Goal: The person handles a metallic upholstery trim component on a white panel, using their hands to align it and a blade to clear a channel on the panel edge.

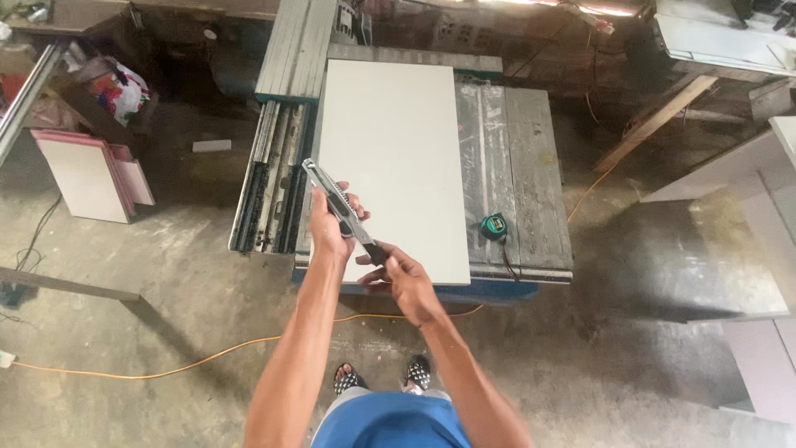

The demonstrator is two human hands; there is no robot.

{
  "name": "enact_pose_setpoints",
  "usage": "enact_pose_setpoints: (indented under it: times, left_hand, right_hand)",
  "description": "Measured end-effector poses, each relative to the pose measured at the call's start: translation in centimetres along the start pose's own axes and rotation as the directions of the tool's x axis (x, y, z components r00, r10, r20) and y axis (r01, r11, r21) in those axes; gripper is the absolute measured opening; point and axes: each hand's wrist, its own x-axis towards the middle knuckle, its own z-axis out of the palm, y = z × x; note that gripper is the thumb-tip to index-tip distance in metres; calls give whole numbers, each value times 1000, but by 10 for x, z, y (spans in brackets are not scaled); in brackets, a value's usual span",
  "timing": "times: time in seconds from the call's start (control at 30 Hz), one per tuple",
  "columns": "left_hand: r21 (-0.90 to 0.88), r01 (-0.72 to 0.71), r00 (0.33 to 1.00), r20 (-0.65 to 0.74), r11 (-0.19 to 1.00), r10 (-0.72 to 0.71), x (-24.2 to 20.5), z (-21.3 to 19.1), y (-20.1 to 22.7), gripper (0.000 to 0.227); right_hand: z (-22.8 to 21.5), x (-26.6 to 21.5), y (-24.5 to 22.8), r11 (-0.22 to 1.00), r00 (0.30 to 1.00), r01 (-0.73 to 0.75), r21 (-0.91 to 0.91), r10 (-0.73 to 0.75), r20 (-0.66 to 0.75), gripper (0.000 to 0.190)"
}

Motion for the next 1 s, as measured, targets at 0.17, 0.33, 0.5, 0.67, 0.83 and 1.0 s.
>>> enact_pose_setpoints:
  times: [0.17, 0.33, 0.5, 0.67, 0.83, 1.0]
  left_hand:
    - [-97, 63, 996, 63, 993, -57, 10, -6, -14, 60]
    - [-101, 69, 993, 98, 992, -59, -3, 10, -10, 56]
    - [20, 55, 982, 181, 998, -57, -30, 38, -9, 58]
    - [30, 40, 982, 185, 999, -45, -41, 54, -5, 57]
    - [84, 15, 982, 187, 996, -31, -42, 58, -13, 58]
    - [68, 0, 988, 156, 998, -11, -47, 60, -15, 58]
  right_hand:
    - [15, 4, 18, 998, 987, 53, -42, -59, -150, 34]
    - [-14, 25, 50, 981, 981, 68, -181, -99, -168, 38]
    - [-38, 41, 78, 946, 956, 148, -287, -211, -203, 41]
    - [-14, 37, 50, 935, 953, 182, -304, -244, -180, 40]
    - [-17, 43, 51, 948, 952, 173, -268, -230, -200, 41]
    - [-5, 36, 36, 942, 936, 133, -310, -222, -274, 35]
